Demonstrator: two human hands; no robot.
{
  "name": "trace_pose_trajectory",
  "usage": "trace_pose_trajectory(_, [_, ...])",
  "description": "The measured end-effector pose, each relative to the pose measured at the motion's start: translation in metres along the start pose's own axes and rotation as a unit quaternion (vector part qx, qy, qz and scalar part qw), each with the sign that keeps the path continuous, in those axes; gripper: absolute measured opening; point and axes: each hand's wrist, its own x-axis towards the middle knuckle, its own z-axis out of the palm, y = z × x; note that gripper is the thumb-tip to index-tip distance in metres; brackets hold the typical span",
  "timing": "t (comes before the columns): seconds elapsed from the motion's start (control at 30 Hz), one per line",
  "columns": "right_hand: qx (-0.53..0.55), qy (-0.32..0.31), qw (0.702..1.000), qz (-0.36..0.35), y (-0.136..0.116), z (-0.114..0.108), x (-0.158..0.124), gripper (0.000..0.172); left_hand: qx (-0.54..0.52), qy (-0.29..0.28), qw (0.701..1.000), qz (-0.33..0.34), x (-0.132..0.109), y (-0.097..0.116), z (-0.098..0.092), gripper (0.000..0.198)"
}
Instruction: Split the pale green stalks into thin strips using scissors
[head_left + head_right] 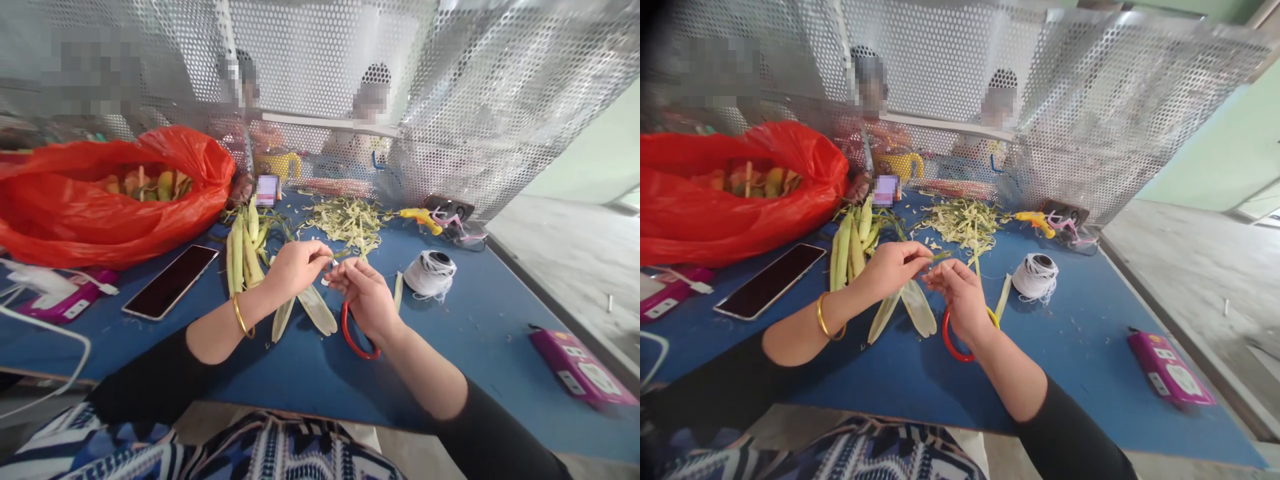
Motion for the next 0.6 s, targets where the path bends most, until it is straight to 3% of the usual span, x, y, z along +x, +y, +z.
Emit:
trace_pose_trajectory(0.07, [-0.159,0.009,0.982,-0.102,-0.002,0.001,-0.003,0.020,0.052,0.017,0.998,0.022,0.000,-0.001,0.002,0.010])
trace_pose_trajectory(0.17, [-0.375,-0.024,0.894,-0.243,-0.006,0.000,-0.009,0.023,0.108,0.018,0.992,0.058,-0.002,-0.001,0.002,0.011])
trace_pose_trajectory(0.27, [-0.476,-0.089,0.813,-0.323,-0.008,0.001,-0.013,0.022,0.156,0.011,0.984,0.082,-0.004,0.000,0.003,0.016])
trace_pose_trajectory(0.33, [-0.492,-0.115,0.791,-0.344,-0.009,0.001,-0.014,0.022,0.190,-0.001,0.977,0.095,-0.006,0.001,0.003,0.020])
trace_pose_trajectory(0.4, [-0.470,-0.117,0.810,-0.331,-0.012,0.001,-0.012,0.022,0.217,-0.021,0.969,0.114,-0.007,0.001,0.004,0.022])
trace_pose_trajectory(0.5, [-0.364,-0.081,0.898,-0.234,-0.020,-0.003,-0.006,0.023,0.220,-0.081,0.960,0.154,-0.006,0.002,0.001,0.020])
trace_pose_trajectory(0.6, [-0.185,-0.064,0.976,-0.092,-0.028,-0.010,0.003,0.022,0.110,-0.178,0.960,0.184,-0.003,0.003,-0.006,0.016])
